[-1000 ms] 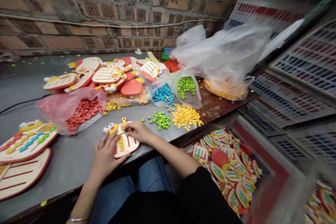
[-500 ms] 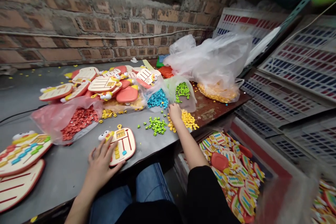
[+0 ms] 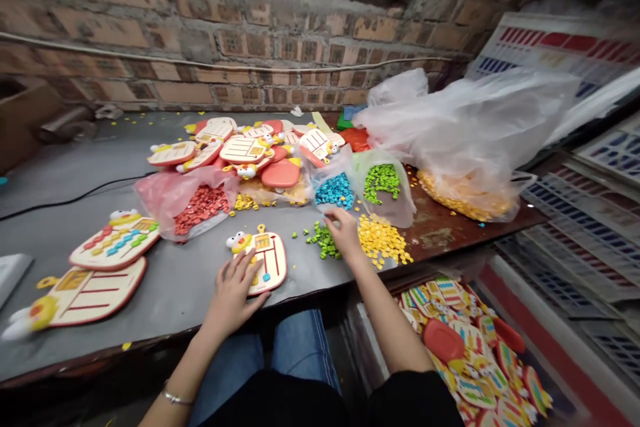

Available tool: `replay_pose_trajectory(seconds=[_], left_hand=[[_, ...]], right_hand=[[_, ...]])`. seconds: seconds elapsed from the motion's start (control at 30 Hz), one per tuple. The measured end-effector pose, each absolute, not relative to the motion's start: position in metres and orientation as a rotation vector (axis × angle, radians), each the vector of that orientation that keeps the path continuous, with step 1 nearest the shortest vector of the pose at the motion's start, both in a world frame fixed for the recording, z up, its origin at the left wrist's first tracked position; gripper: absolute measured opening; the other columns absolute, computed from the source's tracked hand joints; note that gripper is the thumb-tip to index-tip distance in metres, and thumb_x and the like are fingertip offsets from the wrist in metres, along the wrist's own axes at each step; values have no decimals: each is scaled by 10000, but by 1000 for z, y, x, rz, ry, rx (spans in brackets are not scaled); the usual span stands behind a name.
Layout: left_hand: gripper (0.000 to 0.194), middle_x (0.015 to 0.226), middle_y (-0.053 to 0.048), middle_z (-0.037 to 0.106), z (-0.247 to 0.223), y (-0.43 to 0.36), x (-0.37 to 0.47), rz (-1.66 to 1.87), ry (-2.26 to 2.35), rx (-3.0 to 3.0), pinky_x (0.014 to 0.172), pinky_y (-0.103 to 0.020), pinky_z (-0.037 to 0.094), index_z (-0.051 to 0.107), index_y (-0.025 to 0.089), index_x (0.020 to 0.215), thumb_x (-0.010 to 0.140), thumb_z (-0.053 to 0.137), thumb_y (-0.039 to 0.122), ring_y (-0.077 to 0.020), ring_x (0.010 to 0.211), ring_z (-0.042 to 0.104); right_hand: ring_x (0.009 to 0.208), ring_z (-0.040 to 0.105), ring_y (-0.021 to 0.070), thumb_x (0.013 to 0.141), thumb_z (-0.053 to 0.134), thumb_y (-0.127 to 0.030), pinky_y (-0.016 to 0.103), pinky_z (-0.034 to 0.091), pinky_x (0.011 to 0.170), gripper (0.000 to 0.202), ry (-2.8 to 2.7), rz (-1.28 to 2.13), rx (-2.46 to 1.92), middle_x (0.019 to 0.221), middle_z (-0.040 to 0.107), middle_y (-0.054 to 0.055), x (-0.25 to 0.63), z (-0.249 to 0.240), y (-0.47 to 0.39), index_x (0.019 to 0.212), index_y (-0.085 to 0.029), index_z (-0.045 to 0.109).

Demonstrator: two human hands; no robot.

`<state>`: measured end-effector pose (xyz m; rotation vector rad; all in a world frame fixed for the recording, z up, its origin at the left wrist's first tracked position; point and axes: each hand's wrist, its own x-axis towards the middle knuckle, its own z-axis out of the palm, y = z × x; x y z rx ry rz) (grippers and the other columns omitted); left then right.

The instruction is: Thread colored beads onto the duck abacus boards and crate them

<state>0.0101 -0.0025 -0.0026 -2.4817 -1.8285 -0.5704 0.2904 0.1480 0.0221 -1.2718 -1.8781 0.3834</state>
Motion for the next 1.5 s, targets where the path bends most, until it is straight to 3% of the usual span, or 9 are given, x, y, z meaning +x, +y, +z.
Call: replay_pose_trajectory(seconds=[0.2, 0.53, 0.63, 0.77, 0.93, 1.07, 1.23, 1.4, 1.5], left_hand=[[520, 1505, -137, 362, 2, -3, 10, -600, -1850, -2514, 1063, -533, 285, 524, 231, 1332, 846, 576, 408, -339, 1385, 307], [498, 1504, -129, 368, 2, -1, 9, -642, -1874, -2517, 1086, -486, 285, 556, 209, 1288, 837, 591, 418, -314, 1375, 333], [527, 1505, -134, 363, 1, -1, 9, -624, -1883, -2524, 1093, -474, 280, 542, 163, 1288, 835, 587, 428, -315, 1379, 323], [585, 1495, -153, 375, 1, -1, 9, -620, -1871, -2518, 1092, -477, 281, 500, 127, 1316, 826, 585, 435, -318, 1373, 331], [663, 1478, -146, 405, -2, -1, 8, -676, -1848, -2490, 1075, -455, 305, 426, 141, 1388, 819, 579, 443, -308, 1362, 356], [636, 1485, -118, 402, -5, 1, 7, -675, -1807, -2479, 1062, -451, 314, 436, 184, 1396, 823, 572, 424, -307, 1352, 369], [573, 1476, -120, 414, -7, 2, 7, -669, -1764, -2461, 1042, -462, 325, 497, 214, 1355, 820, 578, 404, -316, 1342, 375], [569, 1458, -129, 438, -9, 1, 6, -678, -1743, -2448, 1024, -461, 341, 510, 226, 1345, 809, 593, 399, -314, 1326, 397], [569, 1466, -120, 428, -11, 2, 5, -692, -1725, -2435, 1028, -452, 338, 510, 232, 1346, 806, 599, 391, -309, 1326, 398]], right_hand=[[900, 623, 180, 889, 538, -167, 322, 494, 822, 117, -2174, 670, -858, 974, 670, 74, 202, 18, 118, 860, -191, 649], [882, 539, 208, 807, 662, -146, 348, 383, 807, 53, -2327, 530, -1047, 802, 658, 44, 187, 6, 130, 770, -183, 655], [844, 562, 202, 816, 652, -164, 336, 394, 784, 53, -2300, 643, -1005, 806, 661, 42, 192, 8, 117, 865, -181, 665], [848, 607, 196, 797, 666, -165, 336, 427, 811, 305, -2149, 807, -989, 912, 686, 46, 183, 3, 113, 1096, -199, 625], [870, 623, 195, 747, 727, -184, 341, 430, 857, 254, -2333, 899, -782, 885, 697, 30, 181, 12, 111, 991, -194, 655], [925, 621, 185, 805, 687, -257, 337, 442, 891, 292, -2408, 1026, -628, 946, 699, 29, 201, 36, 109, 1089, -213, 639], [1042, 575, 239, 868, 587, -287, 405, 426, 949, 225, -2145, 481, -925, 1069, 663, 81, 224, 74, 175, 1072, -209, 642], [1236, 444, 314, 797, 656, -282, 429, 367, 1017, 637, -2124, 19, -1550, 1332, 498, 185, 228, 106, 282, 1377, -133, 441], [1105, 559, 296, 861, 591, -320, 356, 429, 906, 477, -2254, 46, -1960, 1217, 593, 201, 227, 117, 315, 1280, -98, 536]])
